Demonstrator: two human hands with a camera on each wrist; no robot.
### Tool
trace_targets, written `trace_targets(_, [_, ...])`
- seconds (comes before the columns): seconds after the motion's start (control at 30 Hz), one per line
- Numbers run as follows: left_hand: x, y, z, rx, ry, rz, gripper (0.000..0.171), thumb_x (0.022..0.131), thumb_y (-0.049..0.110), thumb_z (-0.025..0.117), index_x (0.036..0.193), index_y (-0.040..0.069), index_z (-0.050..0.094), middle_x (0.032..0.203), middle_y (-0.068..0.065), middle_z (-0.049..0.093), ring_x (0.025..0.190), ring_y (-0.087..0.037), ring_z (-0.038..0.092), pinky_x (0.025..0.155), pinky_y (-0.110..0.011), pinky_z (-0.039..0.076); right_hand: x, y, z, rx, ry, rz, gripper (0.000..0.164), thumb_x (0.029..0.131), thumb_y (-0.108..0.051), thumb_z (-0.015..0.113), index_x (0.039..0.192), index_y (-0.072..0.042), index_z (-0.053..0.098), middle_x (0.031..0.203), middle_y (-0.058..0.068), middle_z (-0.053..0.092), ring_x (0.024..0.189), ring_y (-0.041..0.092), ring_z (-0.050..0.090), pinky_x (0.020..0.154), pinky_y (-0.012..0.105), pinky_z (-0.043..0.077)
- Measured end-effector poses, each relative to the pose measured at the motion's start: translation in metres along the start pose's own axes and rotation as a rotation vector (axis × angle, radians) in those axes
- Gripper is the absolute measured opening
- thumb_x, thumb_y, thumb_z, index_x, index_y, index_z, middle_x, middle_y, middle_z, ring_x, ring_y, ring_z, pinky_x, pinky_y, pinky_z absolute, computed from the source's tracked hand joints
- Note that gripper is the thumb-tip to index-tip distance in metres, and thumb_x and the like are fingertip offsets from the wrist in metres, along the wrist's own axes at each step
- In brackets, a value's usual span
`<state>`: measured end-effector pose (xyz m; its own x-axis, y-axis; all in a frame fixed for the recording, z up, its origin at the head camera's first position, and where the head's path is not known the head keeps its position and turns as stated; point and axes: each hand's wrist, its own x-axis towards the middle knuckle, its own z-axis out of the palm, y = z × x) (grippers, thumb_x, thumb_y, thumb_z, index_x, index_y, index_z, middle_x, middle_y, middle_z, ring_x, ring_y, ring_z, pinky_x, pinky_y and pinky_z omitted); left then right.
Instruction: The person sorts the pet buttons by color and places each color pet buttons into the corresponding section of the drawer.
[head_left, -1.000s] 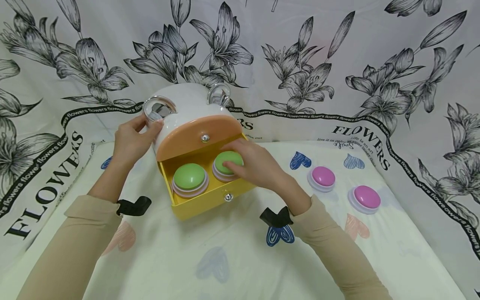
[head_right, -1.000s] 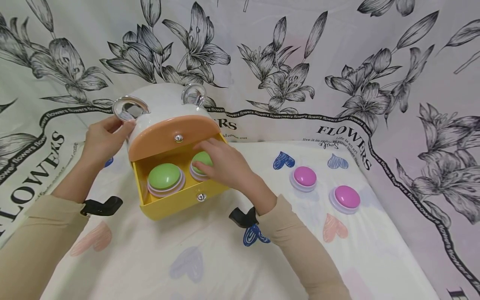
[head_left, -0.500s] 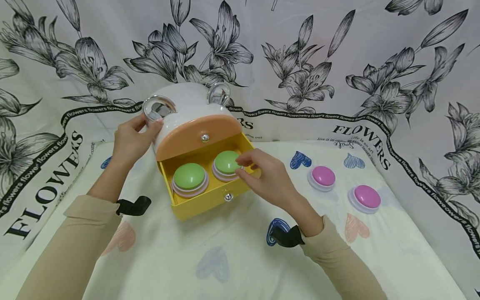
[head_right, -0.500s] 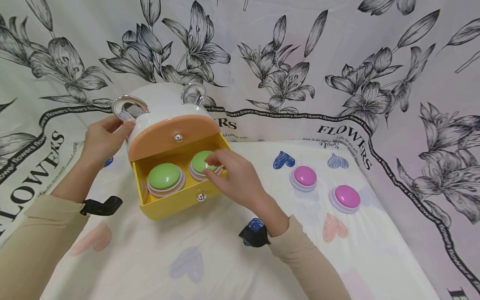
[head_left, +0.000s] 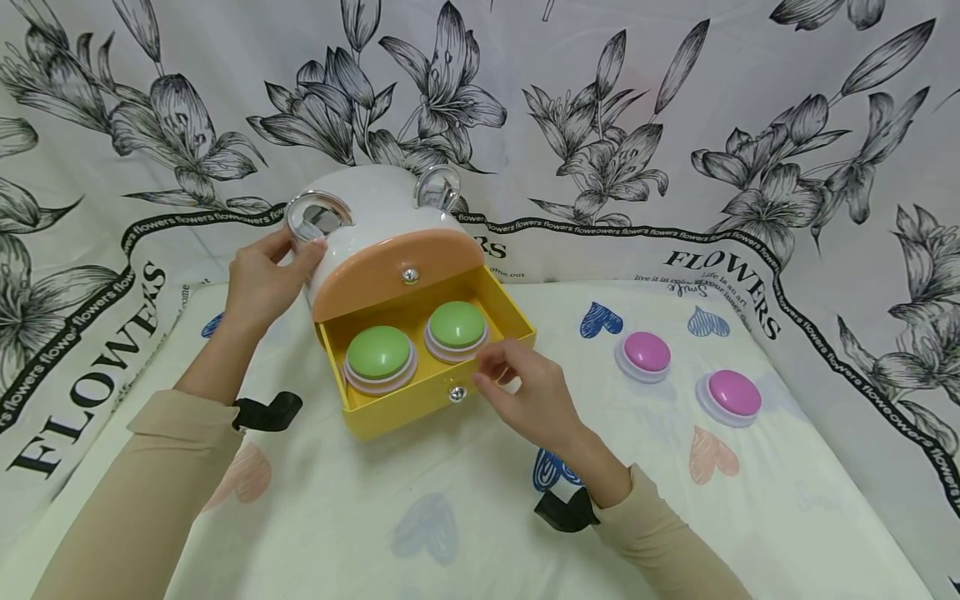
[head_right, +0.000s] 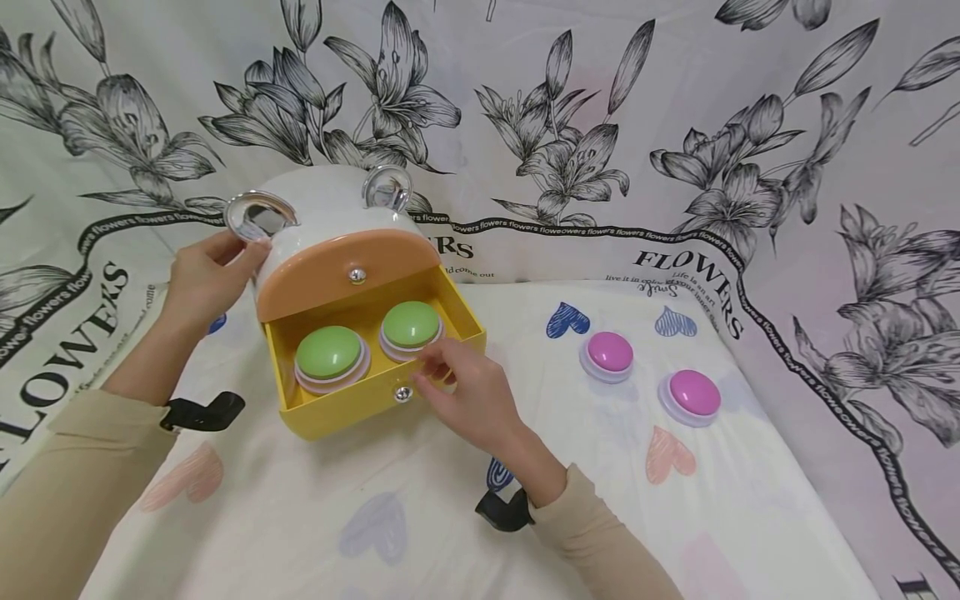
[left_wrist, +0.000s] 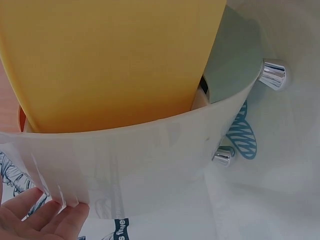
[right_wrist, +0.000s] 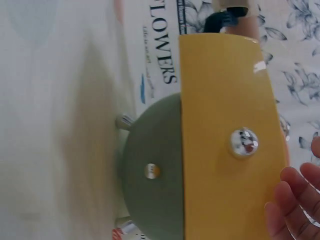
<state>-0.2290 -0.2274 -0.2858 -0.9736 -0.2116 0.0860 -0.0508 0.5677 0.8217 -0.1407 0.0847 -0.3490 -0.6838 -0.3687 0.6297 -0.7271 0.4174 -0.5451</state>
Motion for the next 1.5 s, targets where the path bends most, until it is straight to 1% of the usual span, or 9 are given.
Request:
trace_targets(0.17, [-0.001, 0.001, 0.000, 0.003, -0.003, -0.001, 0.071, 0.077, 0.059, 0.047, 0.136, 0.023, 0.031, 0.139, -0.007, 0.030, 0.130, -0.022, 0.022, 0.097, -0.048, 0.031, -0.009, 0.003, 0.009, 0.012, -0.011, 0.008, 0.022, 0.076, -0.012, 0.067, 0.095, -0.009, 0.055, 0.081, 0.000, 0.059, 0.069, 0.009, 0.054, 0.058, 0.019, 0.049])
trace_targets(0.3, [-0.001, 0.002, 0.000, 0.007, -0.004, -0.004, 0.072, 0.077, 0.059, 0.046, 0.136, 0.022, 0.030, 0.139, -0.007, 0.030, 0.130, -0.022, 0.022, 0.097, -0.048, 0.031, -0.016, 0.006, 0.017, 0.009, -0.022, 0.025, 0.022, 0.076, -0.014, 0.067, 0.095, -0.009, 0.055, 0.080, -0.001, 0.059, 0.069, 0.008, 0.054, 0.057, 0.018, 0.048])
trace_targets(0.5, [0.000, 0.002, 0.000, 0.010, -0.005, -0.004, 0.072, 0.077, 0.060, 0.046, 0.136, 0.023, 0.029, 0.139, -0.007, 0.029, 0.130, -0.023, 0.022, 0.096, -0.048, 0.031, -0.023, 0.010, 0.028, -0.033, -0.033, 0.041, 0.022, 0.077, -0.016, 0.065, 0.094, -0.010, 0.053, 0.081, -0.002, 0.059, 0.069, 0.008, 0.053, 0.057, 0.018, 0.048])
trace_targets(0.63, [0.000, 0.002, 0.000, 0.008, -0.005, -0.005, 0.072, 0.077, 0.060, 0.046, 0.136, 0.023, 0.029, 0.139, -0.007, 0.029, 0.130, -0.023, 0.022, 0.096, -0.048, 0.031, -0.025, 0.010, 0.034, -0.056, -0.027, 0.043, 0.024, 0.077, -0.019, 0.066, 0.094, -0.010, 0.051, 0.082, -0.003, 0.058, 0.069, 0.008, 0.053, 0.055, 0.019, 0.048])
trace_targets(0.77, [0.000, 0.002, 0.000, 0.007, -0.006, -0.005, 0.072, 0.077, 0.060, 0.046, 0.136, 0.023, 0.030, 0.139, -0.007, 0.029, 0.129, -0.023, 0.022, 0.097, -0.048, 0.031, -0.025, 0.009, 0.039, -0.076, 0.009, 0.037, 0.027, 0.075, -0.021, 0.068, 0.093, -0.010, 0.051, 0.080, -0.003, 0.059, 0.067, 0.008, 0.053, 0.052, 0.017, 0.047])
trace_targets(0.87, [0.000, 0.001, 0.000, 0.007, -0.005, -0.006, 0.072, 0.077, 0.060, 0.046, 0.136, 0.022, 0.029, 0.140, -0.007, 0.029, 0.129, -0.023, 0.022, 0.096, -0.047, 0.031, -0.025, 0.007, 0.043, -0.101, 0.035, 0.040, 0.030, 0.073, -0.021, 0.069, 0.092, -0.009, 0.050, 0.078, -0.003, 0.059, 0.065, 0.007, 0.054, 0.053, 0.014, 0.046])
trace_targets(1.07, [0.000, 0.001, 0.000, 0.006, -0.003, -0.014, 0.072, 0.077, 0.060, 0.046, 0.136, 0.023, 0.029, 0.140, -0.006, 0.029, 0.130, -0.022, 0.022, 0.096, -0.046, 0.032, -0.023, 0.002, 0.050, -0.207, 0.081, 0.077, 0.035, 0.070, -0.025, 0.072, 0.091, -0.009, 0.048, 0.075, -0.003, 0.059, 0.061, 0.006, 0.053, 0.054, 0.011, 0.044])
trace_targets(1.23, [-0.001, 0.001, 0.000, 0.007, -0.003, -0.011, 0.072, 0.077, 0.060, 0.046, 0.136, 0.023, 0.029, 0.140, -0.006, 0.029, 0.130, -0.022, 0.022, 0.096, -0.047, 0.032, -0.021, 0.000, 0.055, -0.305, 0.130, 0.085, 0.032, 0.071, -0.028, 0.071, 0.085, -0.010, 0.048, 0.068, -0.004, 0.058, 0.056, 0.005, 0.051, 0.050, 0.009, 0.040])
trace_targets(1.5, [0.000, 0.000, 0.000, 0.006, -0.004, -0.009, 0.072, 0.077, 0.060, 0.046, 0.136, 0.023, 0.029, 0.140, -0.006, 0.029, 0.130, -0.022, 0.022, 0.096, -0.047, 0.032, -0.019, -0.002, 0.056, -0.356, 0.178, 0.069, 0.029, 0.070, -0.027, 0.070, 0.079, -0.010, 0.048, 0.063, -0.005, 0.055, 0.052, 0.004, 0.048, 0.046, 0.009, 0.037])
